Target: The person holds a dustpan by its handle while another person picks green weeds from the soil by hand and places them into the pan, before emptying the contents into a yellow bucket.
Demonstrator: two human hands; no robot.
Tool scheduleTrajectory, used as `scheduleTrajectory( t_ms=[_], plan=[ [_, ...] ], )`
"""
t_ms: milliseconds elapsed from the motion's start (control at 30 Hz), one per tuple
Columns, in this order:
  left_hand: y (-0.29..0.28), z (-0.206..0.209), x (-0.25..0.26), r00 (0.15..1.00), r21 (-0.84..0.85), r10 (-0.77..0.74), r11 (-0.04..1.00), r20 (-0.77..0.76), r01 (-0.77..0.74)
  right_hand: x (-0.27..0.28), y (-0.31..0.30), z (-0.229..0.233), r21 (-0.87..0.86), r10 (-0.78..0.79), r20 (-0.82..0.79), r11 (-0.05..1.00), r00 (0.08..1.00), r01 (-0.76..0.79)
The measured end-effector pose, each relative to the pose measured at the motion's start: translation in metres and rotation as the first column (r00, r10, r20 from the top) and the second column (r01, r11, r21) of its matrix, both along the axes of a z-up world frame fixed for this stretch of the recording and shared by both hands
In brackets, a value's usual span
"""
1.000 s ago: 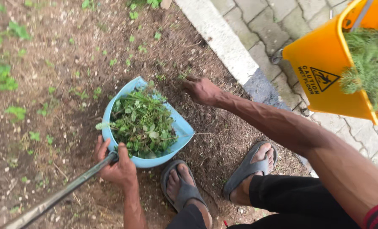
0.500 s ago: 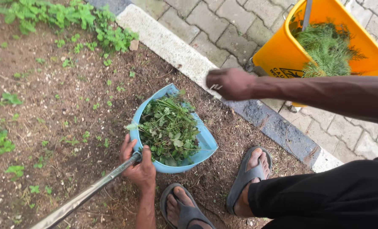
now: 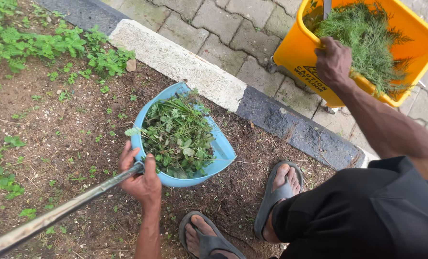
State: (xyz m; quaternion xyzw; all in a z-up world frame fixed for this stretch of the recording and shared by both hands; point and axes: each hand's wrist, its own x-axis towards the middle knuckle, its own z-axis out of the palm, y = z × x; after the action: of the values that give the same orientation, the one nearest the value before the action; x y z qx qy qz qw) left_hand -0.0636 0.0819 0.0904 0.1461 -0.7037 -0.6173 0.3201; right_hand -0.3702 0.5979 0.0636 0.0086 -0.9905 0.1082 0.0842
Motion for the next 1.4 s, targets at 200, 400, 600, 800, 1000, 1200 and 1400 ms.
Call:
scheduleTrajectory(
  t_ms=[200, 400, 600, 800, 1000, 1200, 1400],
  plan=[
    [0.011, 0.033, -0.023, 0.998, -0.124, -0.047, 0.991, 0.033, 0.051, 0.002, -0.018, -0.020, -0.071, 0.028, -0.114, 0.997, 0.993, -0.036],
    [0.041, 0.043, -0.060, 0.994, -0.100, -0.074, 0.992, 0.079, 0.081, 0.013, -0.053, -0.012, -0.116, 0.083, -0.361, 0.984, 0.929, -0.133],
    [0.079, 0.063, -0.100, 0.994, -0.159, -0.063, 0.984, 0.094, 0.077, 0.006, -0.107, -0.008, -0.189, 0.089, -0.165, 0.975, 0.982, -0.120],
    [0.116, 0.125, -0.135, 0.997, 0.060, -0.067, 0.996, 0.037, 0.065, 0.005, -0.194, 0.006, -0.490, 0.324, -0.099, 0.807, 0.941, -0.330],
    [0.147, 0.178, -0.144, 0.996, -0.036, -0.091, 0.995, 0.013, 0.091, 0.013, -0.167, 0.056, -0.497, 0.442, -0.368, 0.650, 0.818, -0.575],
    [0.148, 0.188, -0.160, 0.994, -0.042, -0.100, 0.994, 0.050, 0.102, 0.009, -0.119, 0.064, -0.497, 0.520, -0.085, 0.718, 0.850, -0.488],
    [0.129, 0.146, -0.204, 0.997, -0.005, -0.073, 0.997, -0.039, 0.073, -0.031, -0.085, 0.054, -0.389, 0.469, -0.038, 0.806, 0.882, -0.446]
  ],
)
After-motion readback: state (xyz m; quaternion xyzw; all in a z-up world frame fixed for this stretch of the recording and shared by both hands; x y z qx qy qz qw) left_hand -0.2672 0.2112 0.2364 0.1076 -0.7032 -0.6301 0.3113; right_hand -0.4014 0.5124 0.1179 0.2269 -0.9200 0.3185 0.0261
